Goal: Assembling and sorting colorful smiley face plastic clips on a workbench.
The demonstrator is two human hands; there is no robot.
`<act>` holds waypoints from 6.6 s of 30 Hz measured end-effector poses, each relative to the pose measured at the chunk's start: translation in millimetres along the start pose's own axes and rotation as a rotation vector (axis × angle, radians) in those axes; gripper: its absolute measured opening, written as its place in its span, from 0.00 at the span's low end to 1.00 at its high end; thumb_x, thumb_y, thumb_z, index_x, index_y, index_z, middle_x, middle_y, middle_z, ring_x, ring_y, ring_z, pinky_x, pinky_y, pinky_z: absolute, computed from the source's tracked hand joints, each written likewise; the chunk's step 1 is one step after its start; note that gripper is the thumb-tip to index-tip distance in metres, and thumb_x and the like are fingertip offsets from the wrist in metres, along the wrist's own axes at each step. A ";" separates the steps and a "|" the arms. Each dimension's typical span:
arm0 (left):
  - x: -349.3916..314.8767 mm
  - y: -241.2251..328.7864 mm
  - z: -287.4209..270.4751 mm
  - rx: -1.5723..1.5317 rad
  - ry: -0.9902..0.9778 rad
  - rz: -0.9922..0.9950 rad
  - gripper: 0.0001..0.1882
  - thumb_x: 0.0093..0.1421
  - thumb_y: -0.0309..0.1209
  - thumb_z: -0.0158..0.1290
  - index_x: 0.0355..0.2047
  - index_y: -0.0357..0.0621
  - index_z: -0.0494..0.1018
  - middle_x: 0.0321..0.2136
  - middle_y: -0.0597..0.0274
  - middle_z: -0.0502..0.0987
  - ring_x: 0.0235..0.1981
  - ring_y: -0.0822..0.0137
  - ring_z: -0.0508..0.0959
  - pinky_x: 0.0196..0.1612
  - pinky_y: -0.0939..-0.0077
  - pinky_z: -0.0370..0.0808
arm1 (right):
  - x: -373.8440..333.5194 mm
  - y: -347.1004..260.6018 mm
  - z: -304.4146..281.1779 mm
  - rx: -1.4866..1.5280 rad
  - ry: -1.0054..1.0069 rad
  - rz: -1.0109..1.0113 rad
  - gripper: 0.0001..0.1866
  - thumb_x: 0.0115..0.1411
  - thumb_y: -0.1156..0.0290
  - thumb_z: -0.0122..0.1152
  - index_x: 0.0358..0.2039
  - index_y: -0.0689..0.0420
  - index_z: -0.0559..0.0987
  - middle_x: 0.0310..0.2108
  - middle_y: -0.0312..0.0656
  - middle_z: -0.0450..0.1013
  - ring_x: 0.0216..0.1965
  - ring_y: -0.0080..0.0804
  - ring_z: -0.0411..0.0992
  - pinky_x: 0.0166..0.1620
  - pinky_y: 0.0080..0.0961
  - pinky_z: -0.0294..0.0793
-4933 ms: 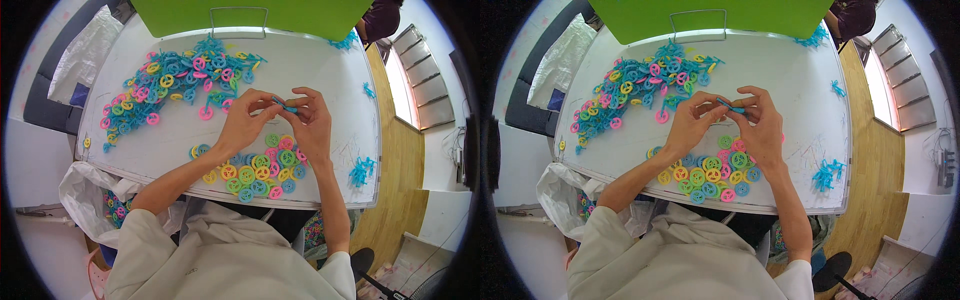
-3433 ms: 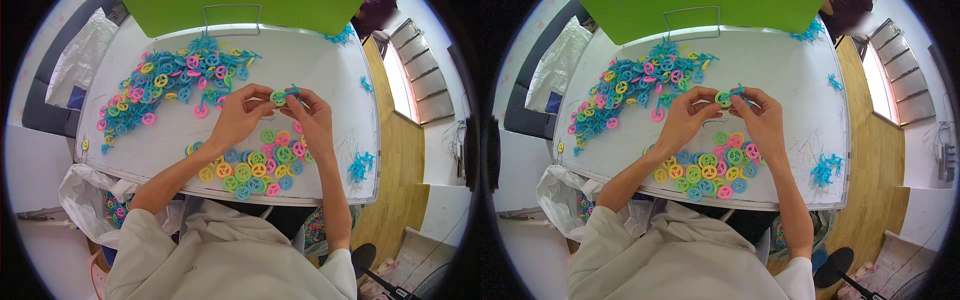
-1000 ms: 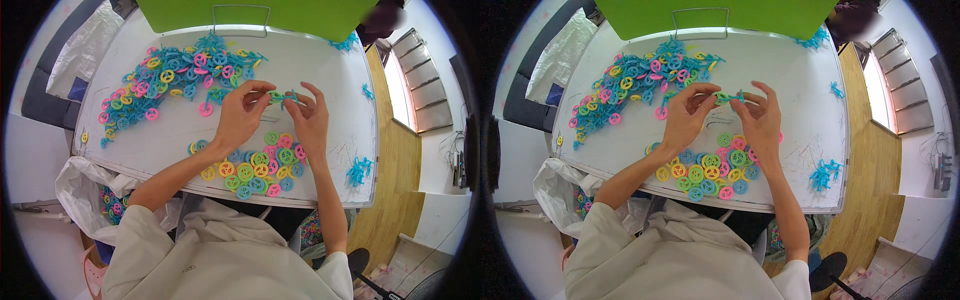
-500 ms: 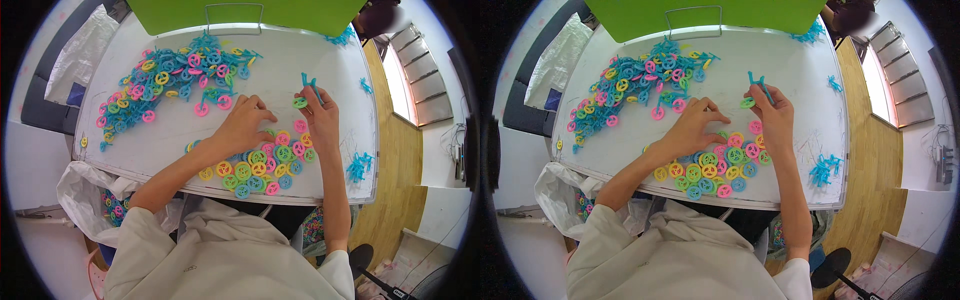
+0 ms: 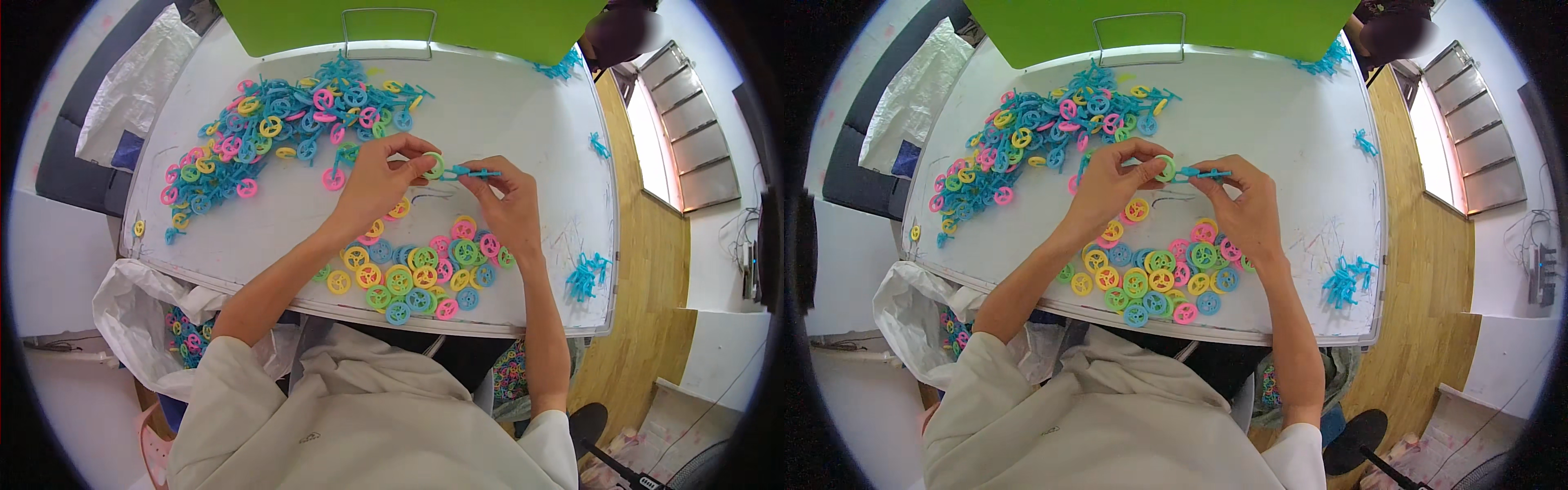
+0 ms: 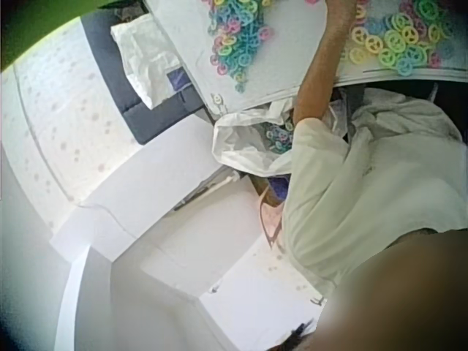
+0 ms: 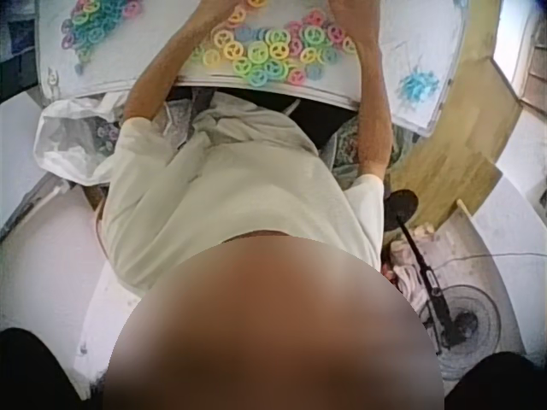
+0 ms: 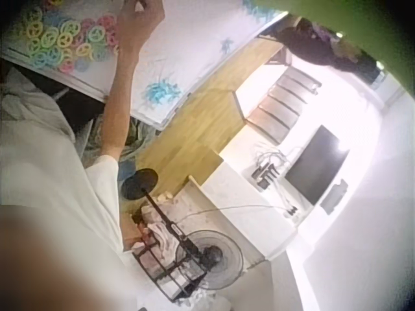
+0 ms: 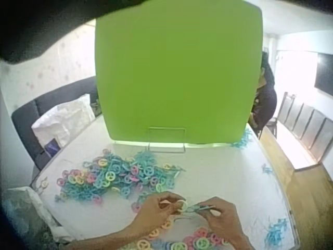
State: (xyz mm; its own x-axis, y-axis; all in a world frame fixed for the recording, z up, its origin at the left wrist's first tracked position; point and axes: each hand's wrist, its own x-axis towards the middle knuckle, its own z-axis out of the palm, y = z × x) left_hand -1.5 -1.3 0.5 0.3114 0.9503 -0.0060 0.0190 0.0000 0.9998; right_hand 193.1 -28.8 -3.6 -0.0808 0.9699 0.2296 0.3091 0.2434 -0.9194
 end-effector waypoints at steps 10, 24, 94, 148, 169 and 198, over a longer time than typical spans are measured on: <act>-2.6 -3.4 5.8 -0.230 0.017 -0.171 0.11 0.65 0.31 0.48 0.39 0.34 0.68 0.37 0.59 0.73 0.38 0.68 0.78 0.41 0.74 0.81 | -4.3 0.4 14.0 -0.005 0.038 -0.075 0.10 0.53 0.86 0.58 0.36 0.62 0.80 0.34 0.39 0.77 0.37 0.26 0.74 0.44 0.23 0.74; -3.1 -8.2 15.6 -0.106 0.078 0.106 0.07 0.65 0.25 0.46 0.40 0.32 0.68 0.34 0.57 0.75 0.36 0.68 0.79 0.40 0.76 0.81 | -4.2 -14.5 17.6 0.237 0.062 0.201 0.10 0.58 0.79 0.59 0.41 0.63 0.78 0.29 0.39 0.76 0.33 0.22 0.74 0.37 0.17 0.72; -3.4 16.3 -11.0 0.673 -0.385 0.048 0.09 0.49 0.27 0.58 0.28 0.38 0.72 0.25 0.57 0.72 0.30 0.62 0.74 0.33 0.70 0.70 | -68.6 54.8 -184.3 -0.398 0.219 0.502 0.14 0.53 0.70 0.69 0.38 0.60 0.76 0.27 0.32 0.71 0.29 0.16 0.68 0.31 0.13 0.67; 3.4 8.4 -7.7 -0.177 -0.136 -0.170 0.15 0.62 0.38 0.53 0.41 0.38 0.71 0.35 0.61 0.75 0.38 0.71 0.79 0.39 0.80 0.76 | 12.0 -10.7 -37.9 0.515 -0.075 0.302 0.13 0.67 0.67 0.47 0.47 0.61 0.72 0.39 0.40 0.73 0.40 0.24 0.73 0.47 0.22 0.74; 4.8 1.1 -0.9 -0.129 -0.069 0.034 0.12 0.62 0.27 0.51 0.43 0.35 0.76 0.34 0.59 0.79 0.34 0.72 0.79 0.39 0.80 0.79 | 8.0 -8.4 8.1 0.080 -0.014 0.093 0.08 0.58 0.78 0.57 0.38 0.63 0.80 0.30 0.39 0.77 0.32 0.19 0.73 0.36 0.16 0.71; 0.4 -3.8 8.7 -0.149 0.111 0.079 0.18 0.61 0.19 0.46 0.52 0.38 0.70 0.38 0.51 0.76 0.35 0.66 0.81 0.37 0.81 0.77 | 7.9 -3.2 15.7 0.172 0.026 0.046 0.15 0.59 0.77 0.59 0.46 0.64 0.72 0.33 0.41 0.76 0.35 0.21 0.74 0.37 0.16 0.75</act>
State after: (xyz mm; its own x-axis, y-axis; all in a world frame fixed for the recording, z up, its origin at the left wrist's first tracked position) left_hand 6.9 -3.6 -3.5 0.1992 0.9777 0.0663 -0.1450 -0.0375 0.9887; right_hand 176.6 -22.0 -3.9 -0.0456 0.9802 0.1926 0.1455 0.1972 -0.9695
